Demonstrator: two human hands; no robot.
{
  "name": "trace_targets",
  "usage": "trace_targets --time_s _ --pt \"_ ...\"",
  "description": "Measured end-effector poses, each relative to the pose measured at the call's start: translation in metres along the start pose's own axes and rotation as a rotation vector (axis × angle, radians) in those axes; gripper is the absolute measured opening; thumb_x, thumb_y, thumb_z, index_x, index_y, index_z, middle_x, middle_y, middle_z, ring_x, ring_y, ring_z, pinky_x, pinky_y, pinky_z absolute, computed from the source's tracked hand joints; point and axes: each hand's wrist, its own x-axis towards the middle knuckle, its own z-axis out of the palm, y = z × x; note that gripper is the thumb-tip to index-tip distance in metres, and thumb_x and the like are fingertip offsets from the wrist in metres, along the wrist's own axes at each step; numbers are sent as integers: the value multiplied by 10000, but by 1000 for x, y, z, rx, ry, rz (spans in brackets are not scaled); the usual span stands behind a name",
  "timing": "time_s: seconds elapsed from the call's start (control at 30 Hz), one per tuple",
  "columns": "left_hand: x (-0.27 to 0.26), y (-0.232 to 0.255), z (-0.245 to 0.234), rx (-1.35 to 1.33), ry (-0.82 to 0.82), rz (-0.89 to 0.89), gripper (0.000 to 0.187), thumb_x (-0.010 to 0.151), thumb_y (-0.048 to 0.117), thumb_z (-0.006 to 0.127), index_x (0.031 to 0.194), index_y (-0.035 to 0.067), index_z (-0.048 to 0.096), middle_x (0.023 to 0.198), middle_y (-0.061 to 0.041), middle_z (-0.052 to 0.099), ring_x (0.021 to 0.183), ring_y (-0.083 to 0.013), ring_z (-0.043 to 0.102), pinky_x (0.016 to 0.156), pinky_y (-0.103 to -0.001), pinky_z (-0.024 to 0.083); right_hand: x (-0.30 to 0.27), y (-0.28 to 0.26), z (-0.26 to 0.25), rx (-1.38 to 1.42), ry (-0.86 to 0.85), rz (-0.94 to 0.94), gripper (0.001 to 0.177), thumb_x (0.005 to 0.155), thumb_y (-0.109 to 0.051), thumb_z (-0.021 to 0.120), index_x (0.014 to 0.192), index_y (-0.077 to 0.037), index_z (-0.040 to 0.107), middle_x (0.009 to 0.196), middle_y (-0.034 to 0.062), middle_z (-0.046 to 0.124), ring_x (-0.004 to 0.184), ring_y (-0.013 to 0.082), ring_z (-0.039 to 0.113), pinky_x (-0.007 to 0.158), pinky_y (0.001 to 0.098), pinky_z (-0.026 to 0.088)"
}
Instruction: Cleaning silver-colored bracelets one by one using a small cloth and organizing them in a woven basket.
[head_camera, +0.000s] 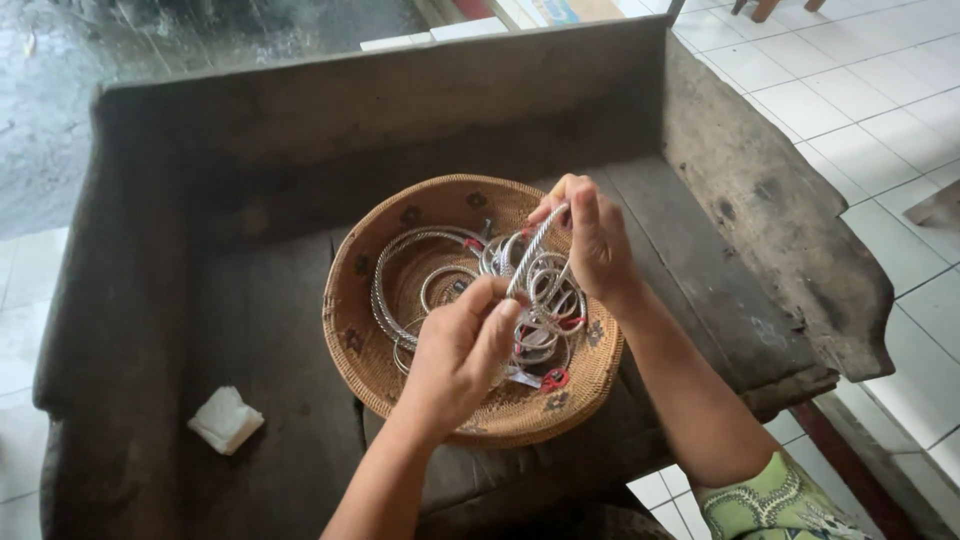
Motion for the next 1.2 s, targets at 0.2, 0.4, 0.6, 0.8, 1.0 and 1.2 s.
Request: trace_targets --time_s 0.2,0.4,0.6,0.8,1.0,1.2 --pt "-2 13 0 153 -44 64 217 1014 137 448 1104 85 639 789 18 677 629 -102 581 608 -266 478 2 -61 -11 -145 92 -87 751 1071 -640 100 802 -53 483 789 149 635 757 269 652 668 375 424" --pt "-3 9 6 225 -52 -8 237 1047 203 468 1114 107 675 704 24 564 554 -101 488 531 -273 418 8 -57 -13 -427 186 -293 750 1089 -594 72 737 -64 471 742 97 631 668 253 540 659 425 390" --pt "1 -21 10 299 14 -45 225 1053 302 482 966 114 571 631 -2 476 554 -148 444 549 -328 397 -11 -58 21 -561 -33 -484 404 983 -369 253 956 -128 575 1026 53 554 936 269 504 1009 546 310" --pt "4 -14 14 241 19 -68 295 1064 226 483 784 143 438 563 25 452 455 -117 440 440 -301 364 -1 -49 9 -513 103 -330 584 1040 -573 177 869 -119 503 1027 49 624 1124 314 576 1141 546 282" --pt "4 -17 18 123 6 -155 229 1056 235 472 871 116 536 692 7 571 459 -120 651 435 -245 459 7 -45 7 -375 140 -163 596 1089 -503 122 897 -101 518 898 41 602 1078 294 508 969 422 320" --pt "6 -20 14 283 34 -145 244 998 324 466 957 142 622 612 -9 662 424 -135 680 404 -263 492 -17 -53 19 -569 -55 -422 412 990 -504 377 940 -118 514 1291 94 566 1264 351 487 1116 667 270"
